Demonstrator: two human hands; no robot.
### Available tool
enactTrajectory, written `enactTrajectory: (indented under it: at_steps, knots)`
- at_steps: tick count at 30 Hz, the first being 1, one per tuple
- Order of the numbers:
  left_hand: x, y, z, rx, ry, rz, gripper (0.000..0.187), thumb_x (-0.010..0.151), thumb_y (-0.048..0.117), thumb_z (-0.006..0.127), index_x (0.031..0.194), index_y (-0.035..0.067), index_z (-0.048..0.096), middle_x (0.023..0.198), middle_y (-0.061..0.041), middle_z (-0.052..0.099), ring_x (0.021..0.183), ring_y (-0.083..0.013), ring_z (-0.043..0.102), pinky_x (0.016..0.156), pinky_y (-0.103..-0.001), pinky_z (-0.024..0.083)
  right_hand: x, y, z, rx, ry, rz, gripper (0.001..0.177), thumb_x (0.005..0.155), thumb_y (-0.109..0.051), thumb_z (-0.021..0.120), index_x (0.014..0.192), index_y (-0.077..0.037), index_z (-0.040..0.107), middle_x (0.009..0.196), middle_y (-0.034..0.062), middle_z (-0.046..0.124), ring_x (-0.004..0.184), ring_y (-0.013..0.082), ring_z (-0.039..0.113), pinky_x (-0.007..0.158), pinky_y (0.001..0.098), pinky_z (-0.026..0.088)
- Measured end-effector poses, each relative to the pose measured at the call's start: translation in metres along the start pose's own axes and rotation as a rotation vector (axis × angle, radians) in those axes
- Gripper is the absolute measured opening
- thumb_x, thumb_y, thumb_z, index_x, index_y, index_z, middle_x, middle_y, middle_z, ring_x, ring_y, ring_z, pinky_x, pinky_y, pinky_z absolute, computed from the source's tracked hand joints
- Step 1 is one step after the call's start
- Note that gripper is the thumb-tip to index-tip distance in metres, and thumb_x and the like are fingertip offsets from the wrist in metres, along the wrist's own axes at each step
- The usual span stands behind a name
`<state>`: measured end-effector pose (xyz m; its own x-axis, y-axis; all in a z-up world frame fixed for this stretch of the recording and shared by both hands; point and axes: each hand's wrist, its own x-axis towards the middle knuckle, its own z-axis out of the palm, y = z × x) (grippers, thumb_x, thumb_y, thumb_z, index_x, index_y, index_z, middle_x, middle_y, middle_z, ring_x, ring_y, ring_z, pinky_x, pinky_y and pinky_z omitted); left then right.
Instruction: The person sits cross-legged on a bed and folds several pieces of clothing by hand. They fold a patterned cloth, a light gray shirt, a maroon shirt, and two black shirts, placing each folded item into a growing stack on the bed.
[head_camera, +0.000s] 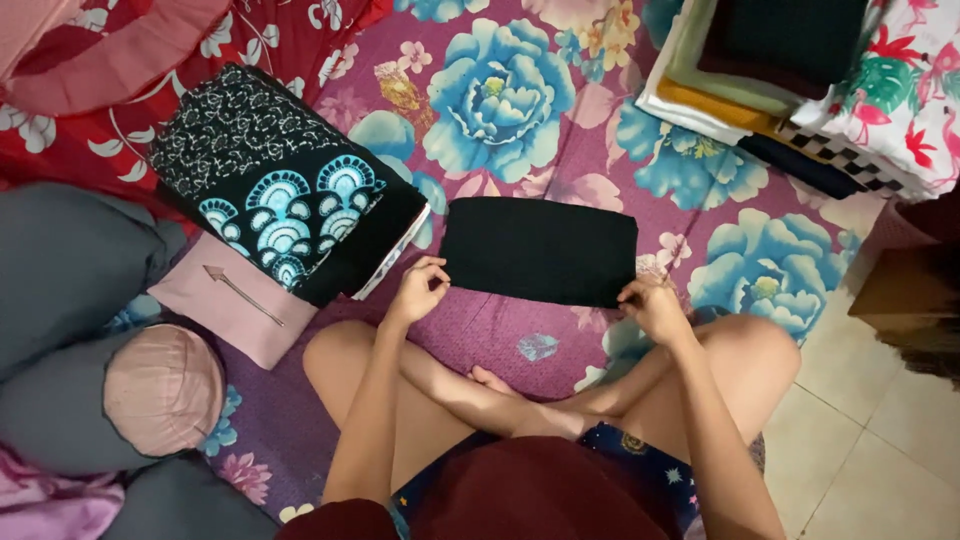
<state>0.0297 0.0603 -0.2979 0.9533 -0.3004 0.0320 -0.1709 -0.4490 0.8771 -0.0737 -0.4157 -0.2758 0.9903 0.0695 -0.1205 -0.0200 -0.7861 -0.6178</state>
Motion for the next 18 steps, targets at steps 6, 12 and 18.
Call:
enactTrajectory:
  at_steps: [6, 12, 18]
  knots:
    - [0.000, -0.003, 0.000, 0.068, -0.013, 0.030, 0.015, 0.071, 0.003, 0.081, 0.083, 0.008, 0.074, 0.110, -0.013, 0.071, 0.101, -0.0382, 0.071, 0.086, -0.043, 0.061, 0.000, -0.018, -0.008, -0.074, -0.093, 0.151, 0.014, 0.076, -0.013, 0.079, 0.090, -0.018, 0.079, 0.096, 0.0050, 0.079, 0.099, 0.0346, 0.074, 0.089, 0.0455, 0.058]
    - [0.018, 0.049, 0.030, 0.692, 0.052, 0.057, 0.034, 0.071, 0.029, 0.072, 0.104, 0.023, 0.068, 0.125, -0.003, 0.061, 0.115, -0.0295, 0.059, 0.090, -0.049, 0.048, 0.026, -0.021, 0.012, -0.398, -0.311, 0.334, 0.044, 0.079, -0.033, 0.077, 0.121, -0.037, 0.064, 0.135, -0.0043, 0.062, 0.112, 0.0361, 0.072, 0.105, 0.0486, 0.053]
    - [0.071, 0.103, 0.095, 0.744, 0.062, 0.288, 0.063, 0.096, 0.033, 0.053, 0.155, 0.014, 0.044, 0.164, -0.021, 0.034, 0.152, -0.0390, 0.030, 0.120, -0.059, 0.021, 0.088, -0.107, 0.039, -0.501, 0.528, 0.007, 0.059, 0.092, -0.032, 0.068, 0.144, -0.007, 0.058, 0.145, 0.0225, 0.057, 0.141, 0.0405, 0.048, 0.117, 0.0527, 0.033]
